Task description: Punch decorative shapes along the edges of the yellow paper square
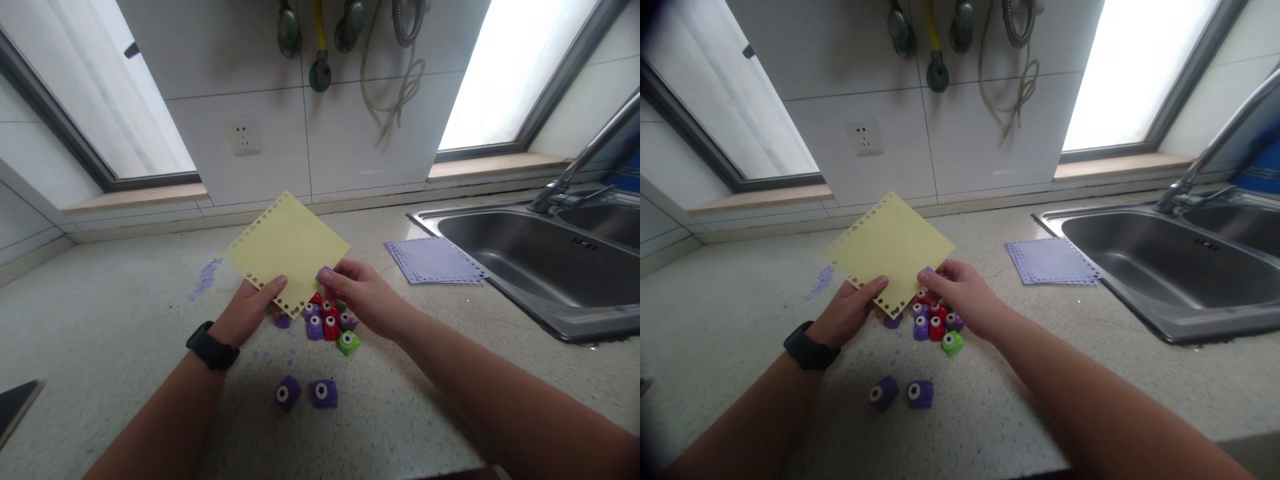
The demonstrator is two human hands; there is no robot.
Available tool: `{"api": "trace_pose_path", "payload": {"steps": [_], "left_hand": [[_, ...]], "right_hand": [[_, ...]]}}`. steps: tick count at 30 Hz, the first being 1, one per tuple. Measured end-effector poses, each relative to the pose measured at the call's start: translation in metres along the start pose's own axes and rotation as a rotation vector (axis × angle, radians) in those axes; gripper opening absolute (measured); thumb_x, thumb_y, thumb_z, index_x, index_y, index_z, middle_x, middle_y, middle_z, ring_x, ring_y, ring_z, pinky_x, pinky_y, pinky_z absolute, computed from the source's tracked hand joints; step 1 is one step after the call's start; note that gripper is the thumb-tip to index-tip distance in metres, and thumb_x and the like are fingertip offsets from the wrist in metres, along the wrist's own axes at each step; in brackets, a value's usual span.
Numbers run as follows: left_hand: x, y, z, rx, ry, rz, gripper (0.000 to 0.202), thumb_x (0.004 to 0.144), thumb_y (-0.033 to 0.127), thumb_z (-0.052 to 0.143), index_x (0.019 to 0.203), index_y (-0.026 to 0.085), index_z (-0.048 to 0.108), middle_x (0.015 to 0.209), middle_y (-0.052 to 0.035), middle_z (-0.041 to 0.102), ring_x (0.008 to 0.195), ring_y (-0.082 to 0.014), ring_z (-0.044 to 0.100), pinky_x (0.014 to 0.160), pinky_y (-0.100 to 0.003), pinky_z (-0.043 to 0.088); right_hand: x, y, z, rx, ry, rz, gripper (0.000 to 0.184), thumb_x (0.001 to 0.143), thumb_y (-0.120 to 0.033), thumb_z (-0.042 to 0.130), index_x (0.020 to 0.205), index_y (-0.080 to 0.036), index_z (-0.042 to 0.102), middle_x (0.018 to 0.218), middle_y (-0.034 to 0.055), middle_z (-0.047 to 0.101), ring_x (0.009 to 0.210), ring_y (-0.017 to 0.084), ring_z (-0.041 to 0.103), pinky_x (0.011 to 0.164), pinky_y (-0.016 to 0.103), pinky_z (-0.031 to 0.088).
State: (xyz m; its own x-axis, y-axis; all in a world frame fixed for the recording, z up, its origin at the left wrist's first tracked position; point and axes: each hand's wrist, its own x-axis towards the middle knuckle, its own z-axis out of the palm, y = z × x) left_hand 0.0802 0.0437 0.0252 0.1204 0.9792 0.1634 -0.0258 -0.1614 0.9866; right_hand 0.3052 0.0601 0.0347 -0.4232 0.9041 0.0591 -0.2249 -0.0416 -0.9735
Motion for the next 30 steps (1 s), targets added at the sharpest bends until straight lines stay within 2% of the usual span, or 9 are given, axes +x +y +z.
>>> {"api": "trace_pose_path", "payload": {"steps": [4, 9, 15, 22, 30], "left_hand": [[0.000, 0.003, 0.003, 0.052, -0.031, 0.023, 0.030, 0.093, 0.043, 0.066, 0.081, 0.016, 0.066, 0.062, 0.0006, 0.063, 0.045, -0.0102, 0.050, 0.042, -0.022, 0.041], [0.000, 0.003, 0.006, 0.044, -0.065, 0.005, 0.036, 0.093, 0.047, 0.064, 0.077, 0.015, 0.065, 0.059, -0.0016, 0.063, 0.043, -0.0111, 0.050, 0.040, -0.023, 0.040], [0.001, 0.002, 0.007, 0.028, -0.073, -0.029, 0.040, 0.092, 0.051, 0.064, 0.075, 0.014, 0.066, 0.056, -0.0041, 0.065, 0.042, -0.0120, 0.053, 0.039, -0.022, 0.039], [0.001, 0.006, 0.009, 0.026, -0.081, -0.033, 0.042, 0.090, 0.053, 0.065, 0.073, 0.014, 0.065, 0.056, -0.0041, 0.064, 0.042, -0.0120, 0.053, 0.039, -0.022, 0.040], [0.001, 0.008, 0.010, 0.026, -0.106, -0.029, 0.043, 0.091, 0.052, 0.063, 0.070, 0.015, 0.065, 0.054, -0.0030, 0.062, 0.042, -0.0111, 0.052, 0.039, -0.021, 0.040]], "right_hand": [[-0.002, -0.001, 0.004, 0.047, -0.022, 0.095, 0.029, 0.084, -0.041, 0.080, 0.098, -0.016, 0.073, 0.093, 0.0083, 0.072, 0.079, 0.017, 0.067, 0.075, 0.033, 0.056], [-0.005, -0.002, 0.007, 0.043, -0.039, 0.144, 0.028, 0.083, -0.040, 0.082, 0.092, -0.015, 0.073, 0.088, 0.0075, 0.071, 0.071, 0.013, 0.065, 0.068, 0.028, 0.055], [-0.007, 0.002, 0.010, 0.045, -0.069, 0.185, 0.033, 0.082, -0.045, 0.082, 0.094, -0.016, 0.071, 0.087, 0.0068, 0.071, 0.069, 0.014, 0.064, 0.060, 0.028, 0.054], [-0.008, 0.006, 0.010, -0.004, -0.110, 0.191, 0.031, 0.085, -0.046, 0.079, 0.097, -0.018, 0.069, 0.081, 0.0040, 0.069, 0.060, 0.012, 0.059, 0.050, 0.026, 0.047], [-0.007, 0.008, 0.012, -0.030, -0.112, 0.186, 0.033, 0.085, -0.047, 0.078, 0.093, -0.018, 0.067, 0.077, 0.0028, 0.068, 0.056, 0.011, 0.057, 0.048, 0.025, 0.044]]}}
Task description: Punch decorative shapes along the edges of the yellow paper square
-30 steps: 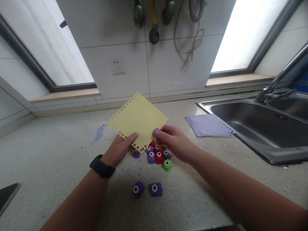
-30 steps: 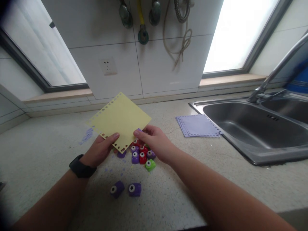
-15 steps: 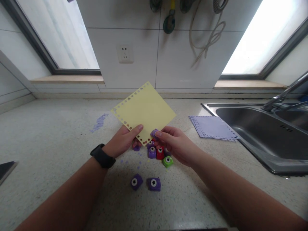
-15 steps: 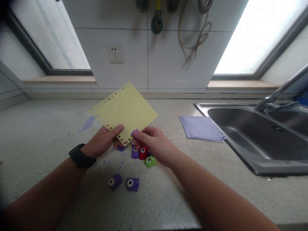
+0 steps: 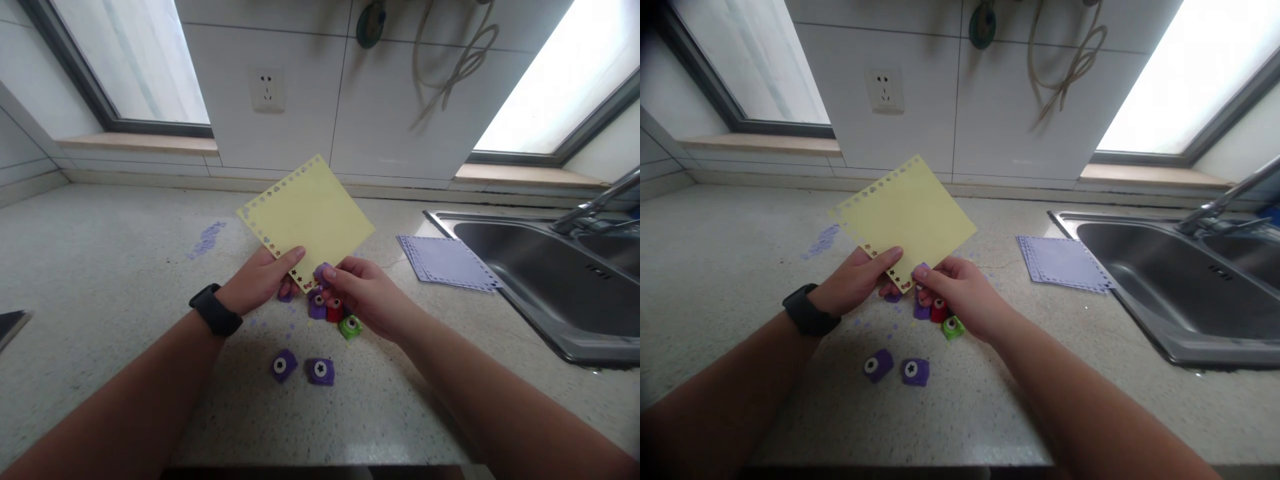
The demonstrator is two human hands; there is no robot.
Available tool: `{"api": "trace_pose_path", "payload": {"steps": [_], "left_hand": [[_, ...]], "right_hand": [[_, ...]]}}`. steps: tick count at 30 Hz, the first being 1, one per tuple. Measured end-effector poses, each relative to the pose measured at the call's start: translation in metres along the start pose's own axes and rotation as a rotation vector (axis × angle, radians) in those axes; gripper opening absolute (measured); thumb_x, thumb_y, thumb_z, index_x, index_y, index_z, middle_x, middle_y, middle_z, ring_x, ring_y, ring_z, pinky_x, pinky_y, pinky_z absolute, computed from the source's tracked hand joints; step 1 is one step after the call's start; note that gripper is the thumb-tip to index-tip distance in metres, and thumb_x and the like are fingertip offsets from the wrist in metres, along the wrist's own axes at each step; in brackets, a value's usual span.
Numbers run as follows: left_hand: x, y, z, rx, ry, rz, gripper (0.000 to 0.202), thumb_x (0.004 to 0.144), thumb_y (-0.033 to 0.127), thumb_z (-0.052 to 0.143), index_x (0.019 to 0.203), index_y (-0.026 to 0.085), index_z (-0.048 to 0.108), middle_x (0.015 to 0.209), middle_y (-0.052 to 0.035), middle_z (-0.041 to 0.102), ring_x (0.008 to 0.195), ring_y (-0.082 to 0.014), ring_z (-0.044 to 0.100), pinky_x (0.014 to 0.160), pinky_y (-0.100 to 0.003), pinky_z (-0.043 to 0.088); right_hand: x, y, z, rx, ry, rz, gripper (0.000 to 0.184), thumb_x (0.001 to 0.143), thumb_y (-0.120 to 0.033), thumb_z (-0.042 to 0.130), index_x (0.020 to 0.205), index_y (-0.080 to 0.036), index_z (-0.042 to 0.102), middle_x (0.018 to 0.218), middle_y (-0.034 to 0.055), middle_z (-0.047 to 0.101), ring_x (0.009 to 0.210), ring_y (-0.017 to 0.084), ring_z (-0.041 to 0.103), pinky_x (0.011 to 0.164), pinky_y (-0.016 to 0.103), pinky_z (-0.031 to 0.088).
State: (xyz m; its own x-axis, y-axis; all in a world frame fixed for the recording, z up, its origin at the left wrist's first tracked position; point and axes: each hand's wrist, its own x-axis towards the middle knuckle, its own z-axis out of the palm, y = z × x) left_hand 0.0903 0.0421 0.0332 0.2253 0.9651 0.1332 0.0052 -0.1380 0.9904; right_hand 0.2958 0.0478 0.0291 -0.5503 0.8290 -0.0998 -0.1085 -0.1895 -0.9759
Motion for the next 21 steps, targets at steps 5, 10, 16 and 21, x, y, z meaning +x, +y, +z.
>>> {"api": "trace_pose_path", "payload": {"steps": [5, 10, 16, 21], "left_hand": [[0.0001, 0.0011, 0.0007, 0.001, 0.007, 0.008, 0.045, 0.090, 0.054, 0.064, 0.068, 0.015, 0.066, 0.051, -0.0029, 0.062, 0.040, -0.0104, 0.051, 0.038, -0.021, 0.039], [0.0007, -0.0003, 0.0006, 0.016, 0.004, 0.013, 0.044, 0.091, 0.052, 0.063, 0.069, 0.014, 0.067, 0.052, -0.0037, 0.063, 0.040, -0.0108, 0.052, 0.038, -0.021, 0.040], [0.0000, -0.0008, 0.0013, 0.006, 0.021, 0.005, 0.044, 0.090, 0.053, 0.064, 0.070, 0.014, 0.067, 0.052, -0.0033, 0.063, 0.039, -0.0105, 0.052, 0.037, -0.021, 0.041], [0.0007, -0.0009, 0.0017, 0.012, 0.011, 0.021, 0.044, 0.092, 0.052, 0.063, 0.071, 0.014, 0.066, 0.053, -0.0030, 0.063, 0.040, -0.0100, 0.052, 0.037, -0.020, 0.041]], "right_hand": [[0.0004, -0.0013, 0.0025, 0.006, 0.027, -0.015, 0.033, 0.083, -0.047, 0.080, 0.091, -0.018, 0.067, 0.075, 0.0022, 0.066, 0.059, 0.012, 0.058, 0.049, 0.025, 0.046], [0.0013, -0.0003, 0.0026, -0.009, 0.047, -0.031, 0.035, 0.082, -0.048, 0.081, 0.093, -0.017, 0.068, 0.078, 0.0031, 0.067, 0.061, 0.012, 0.060, 0.049, 0.025, 0.046], [0.0013, 0.0009, 0.0036, -0.014, 0.044, -0.042, 0.035, 0.085, -0.049, 0.078, 0.095, -0.018, 0.066, 0.079, 0.0027, 0.067, 0.057, 0.011, 0.058, 0.047, 0.025, 0.045], [0.0007, -0.0015, 0.0057, -0.008, 0.059, -0.036, 0.035, 0.083, -0.048, 0.079, 0.092, -0.017, 0.067, 0.076, 0.0026, 0.065, 0.057, 0.011, 0.057, 0.045, 0.024, 0.044]]}}
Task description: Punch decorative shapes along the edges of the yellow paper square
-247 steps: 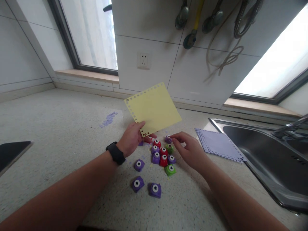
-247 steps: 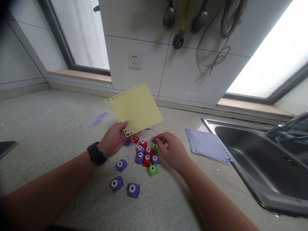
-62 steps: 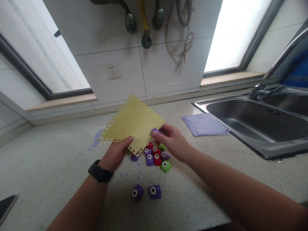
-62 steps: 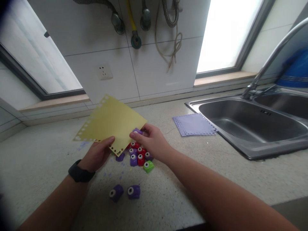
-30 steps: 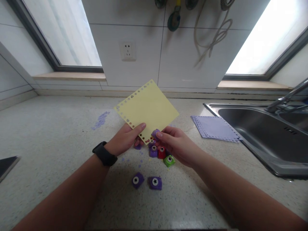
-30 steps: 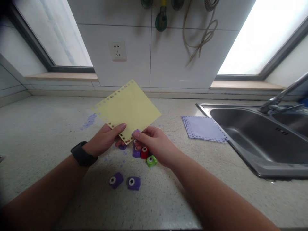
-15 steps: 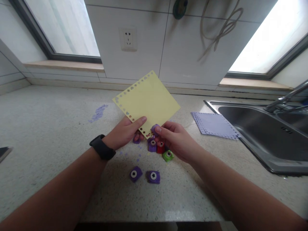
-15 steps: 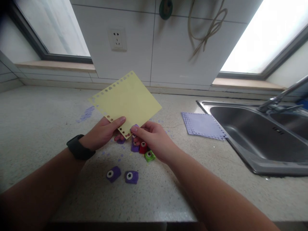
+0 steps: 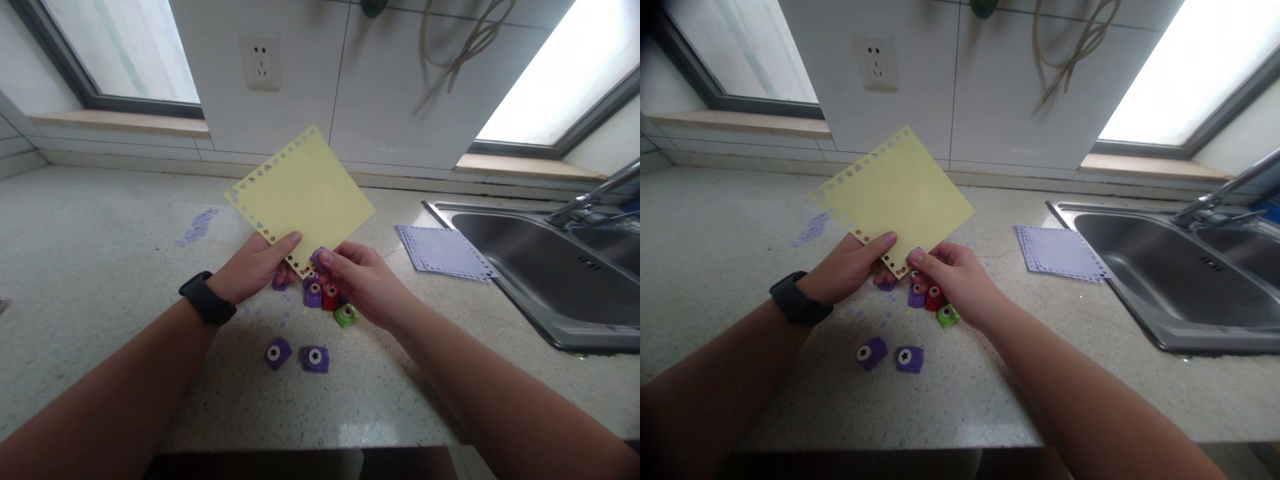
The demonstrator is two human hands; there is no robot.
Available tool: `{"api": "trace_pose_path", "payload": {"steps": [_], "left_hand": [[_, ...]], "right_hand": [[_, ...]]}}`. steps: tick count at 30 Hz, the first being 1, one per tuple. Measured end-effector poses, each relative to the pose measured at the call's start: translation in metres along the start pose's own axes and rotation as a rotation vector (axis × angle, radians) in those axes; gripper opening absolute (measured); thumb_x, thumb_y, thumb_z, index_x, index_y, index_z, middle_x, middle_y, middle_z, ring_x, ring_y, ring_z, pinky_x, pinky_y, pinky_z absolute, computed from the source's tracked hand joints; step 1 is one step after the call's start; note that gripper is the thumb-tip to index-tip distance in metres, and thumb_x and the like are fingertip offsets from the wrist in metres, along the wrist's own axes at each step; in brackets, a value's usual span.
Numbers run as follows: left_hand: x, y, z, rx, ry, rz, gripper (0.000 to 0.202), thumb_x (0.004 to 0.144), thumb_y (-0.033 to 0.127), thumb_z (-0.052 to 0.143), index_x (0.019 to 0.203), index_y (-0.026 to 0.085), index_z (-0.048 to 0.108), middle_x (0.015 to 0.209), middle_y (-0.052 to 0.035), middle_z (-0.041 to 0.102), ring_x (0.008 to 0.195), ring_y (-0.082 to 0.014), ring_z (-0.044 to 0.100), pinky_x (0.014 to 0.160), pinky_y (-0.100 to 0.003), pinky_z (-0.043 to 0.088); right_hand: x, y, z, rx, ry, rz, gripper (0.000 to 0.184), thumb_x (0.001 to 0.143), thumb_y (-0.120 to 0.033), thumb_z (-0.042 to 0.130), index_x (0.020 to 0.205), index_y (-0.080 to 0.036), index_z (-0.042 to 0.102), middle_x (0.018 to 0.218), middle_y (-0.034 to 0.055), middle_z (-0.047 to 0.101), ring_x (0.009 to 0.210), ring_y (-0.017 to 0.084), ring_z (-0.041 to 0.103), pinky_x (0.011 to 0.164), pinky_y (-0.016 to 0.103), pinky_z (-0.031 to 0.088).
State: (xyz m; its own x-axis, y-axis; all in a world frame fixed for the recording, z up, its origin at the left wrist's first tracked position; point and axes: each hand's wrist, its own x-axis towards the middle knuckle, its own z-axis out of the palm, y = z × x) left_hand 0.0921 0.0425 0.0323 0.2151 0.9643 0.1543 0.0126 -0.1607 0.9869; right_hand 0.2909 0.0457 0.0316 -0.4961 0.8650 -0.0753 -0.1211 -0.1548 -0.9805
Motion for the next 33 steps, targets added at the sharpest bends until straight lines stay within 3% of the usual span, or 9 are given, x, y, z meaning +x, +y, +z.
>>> {"api": "trace_pose_path", "payload": {"steps": [17, 33], "left_hand": [[0.0001, -0.0007, 0.0003, 0.013, 0.005, -0.021, 0.037, 0.096, 0.045, 0.058, 0.077, 0.014, 0.063, 0.055, -0.0012, 0.063, 0.042, -0.0102, 0.053, 0.039, -0.020, 0.042], [-0.0003, -0.0012, -0.0007, 0.089, 0.004, 0.005, 0.042, 0.098, 0.046, 0.056, 0.071, 0.015, 0.064, 0.054, -0.0004, 0.062, 0.041, -0.0102, 0.052, 0.040, -0.022, 0.042]], "right_hand": [[0.0011, 0.0039, -0.0023, 0.009, -0.034, -0.046, 0.031, 0.085, -0.048, 0.077, 0.093, -0.019, 0.068, 0.078, 0.0015, 0.066, 0.056, 0.010, 0.056, 0.047, 0.024, 0.045], [0.0000, 0.0010, -0.0001, 0.000, -0.027, -0.051, 0.032, 0.083, -0.047, 0.079, 0.090, -0.018, 0.067, 0.077, 0.0016, 0.065, 0.061, 0.011, 0.058, 0.050, 0.023, 0.048]]}}
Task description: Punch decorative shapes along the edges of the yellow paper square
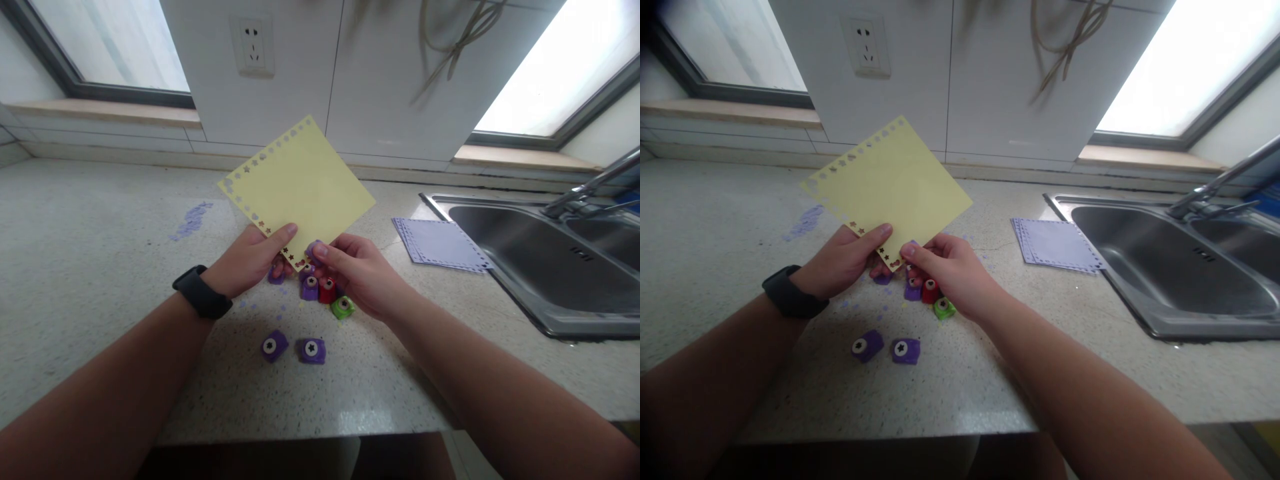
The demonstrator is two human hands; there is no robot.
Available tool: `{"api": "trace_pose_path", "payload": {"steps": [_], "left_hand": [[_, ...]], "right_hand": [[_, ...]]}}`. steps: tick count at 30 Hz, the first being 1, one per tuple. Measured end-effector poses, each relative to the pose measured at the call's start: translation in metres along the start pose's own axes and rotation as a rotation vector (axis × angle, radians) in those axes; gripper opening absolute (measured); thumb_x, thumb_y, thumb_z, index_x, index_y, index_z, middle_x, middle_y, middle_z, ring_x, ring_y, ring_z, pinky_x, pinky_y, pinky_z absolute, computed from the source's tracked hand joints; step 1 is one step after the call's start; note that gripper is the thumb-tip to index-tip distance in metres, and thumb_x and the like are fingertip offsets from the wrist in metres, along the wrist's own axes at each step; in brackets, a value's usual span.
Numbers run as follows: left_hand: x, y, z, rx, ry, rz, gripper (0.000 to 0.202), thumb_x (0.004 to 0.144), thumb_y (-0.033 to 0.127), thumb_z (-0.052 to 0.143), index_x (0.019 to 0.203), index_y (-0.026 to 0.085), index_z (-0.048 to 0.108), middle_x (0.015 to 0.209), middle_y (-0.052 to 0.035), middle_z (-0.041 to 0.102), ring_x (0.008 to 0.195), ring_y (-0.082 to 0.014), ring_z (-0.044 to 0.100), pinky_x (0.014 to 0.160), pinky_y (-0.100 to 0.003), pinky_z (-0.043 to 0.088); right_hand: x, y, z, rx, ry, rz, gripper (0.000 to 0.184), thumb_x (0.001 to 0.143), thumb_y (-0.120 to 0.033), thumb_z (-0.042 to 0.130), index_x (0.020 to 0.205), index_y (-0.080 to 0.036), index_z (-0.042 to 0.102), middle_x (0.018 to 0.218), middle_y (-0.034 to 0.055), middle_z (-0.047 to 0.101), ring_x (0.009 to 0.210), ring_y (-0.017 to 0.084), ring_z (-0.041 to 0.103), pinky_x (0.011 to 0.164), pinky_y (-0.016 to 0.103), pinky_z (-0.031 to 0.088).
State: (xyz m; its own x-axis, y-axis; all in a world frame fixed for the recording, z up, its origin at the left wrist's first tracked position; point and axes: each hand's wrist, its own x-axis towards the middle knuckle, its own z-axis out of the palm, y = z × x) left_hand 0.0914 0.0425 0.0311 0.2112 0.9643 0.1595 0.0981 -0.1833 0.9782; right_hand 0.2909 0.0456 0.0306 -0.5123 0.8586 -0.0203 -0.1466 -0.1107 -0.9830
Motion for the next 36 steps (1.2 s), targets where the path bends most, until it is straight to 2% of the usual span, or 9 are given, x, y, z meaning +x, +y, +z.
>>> {"api": "trace_pose_path", "payload": {"steps": [15, 22, 26, 36], "left_hand": [[-0.0004, -0.0001, 0.0001, -0.007, -0.003, -0.015, 0.040, 0.098, 0.047, 0.057, 0.076, 0.014, 0.063, 0.057, -0.0003, 0.062, 0.043, -0.0099, 0.052, 0.040, -0.021, 0.042], [-0.0017, -0.0021, 0.0007, -0.106, -0.054, -0.020, 0.037, 0.098, 0.046, 0.056, 0.082, 0.014, 0.065, 0.062, -0.0024, 0.065, 0.045, -0.0108, 0.053, 0.041, -0.022, 0.042], [-0.0029, -0.0008, 0.0015, -0.150, -0.053, -0.016, 0.035, 0.096, 0.046, 0.060, 0.078, 0.016, 0.063, 0.066, -0.0040, 0.067, 0.047, -0.0114, 0.056, 0.040, -0.021, 0.041], [-0.0034, -0.0011, 0.0007, -0.125, -0.080, -0.014, 0.040, 0.097, 0.047, 0.057, 0.074, 0.016, 0.066, 0.060, -0.0041, 0.066, 0.044, -0.0115, 0.054, 0.039, -0.021, 0.040]], "right_hand": [[0.0003, -0.0030, 0.0026, -0.020, -0.003, -0.007, 0.034, 0.081, -0.047, 0.079, 0.090, -0.017, 0.066, 0.073, 0.0013, 0.063, 0.059, 0.011, 0.057, 0.047, 0.023, 0.045], [-0.0013, -0.0047, 0.0044, -0.050, 0.001, -0.034, 0.032, 0.082, -0.046, 0.077, 0.088, -0.017, 0.064, 0.070, 0.0005, 0.062, 0.055, 0.011, 0.054, 0.046, 0.024, 0.043], [-0.0020, -0.0052, 0.0062, -0.056, 0.014, -0.034, 0.032, 0.081, -0.046, 0.077, 0.086, -0.017, 0.065, 0.070, 0.0011, 0.064, 0.054, 0.011, 0.054, 0.047, 0.024, 0.043], [-0.0027, -0.0028, 0.0044, -0.088, -0.043, -0.093, 0.030, 0.087, -0.046, 0.073, 0.088, -0.017, 0.067, 0.068, 0.0005, 0.065, 0.051, 0.010, 0.054, 0.046, 0.023, 0.042]]}}
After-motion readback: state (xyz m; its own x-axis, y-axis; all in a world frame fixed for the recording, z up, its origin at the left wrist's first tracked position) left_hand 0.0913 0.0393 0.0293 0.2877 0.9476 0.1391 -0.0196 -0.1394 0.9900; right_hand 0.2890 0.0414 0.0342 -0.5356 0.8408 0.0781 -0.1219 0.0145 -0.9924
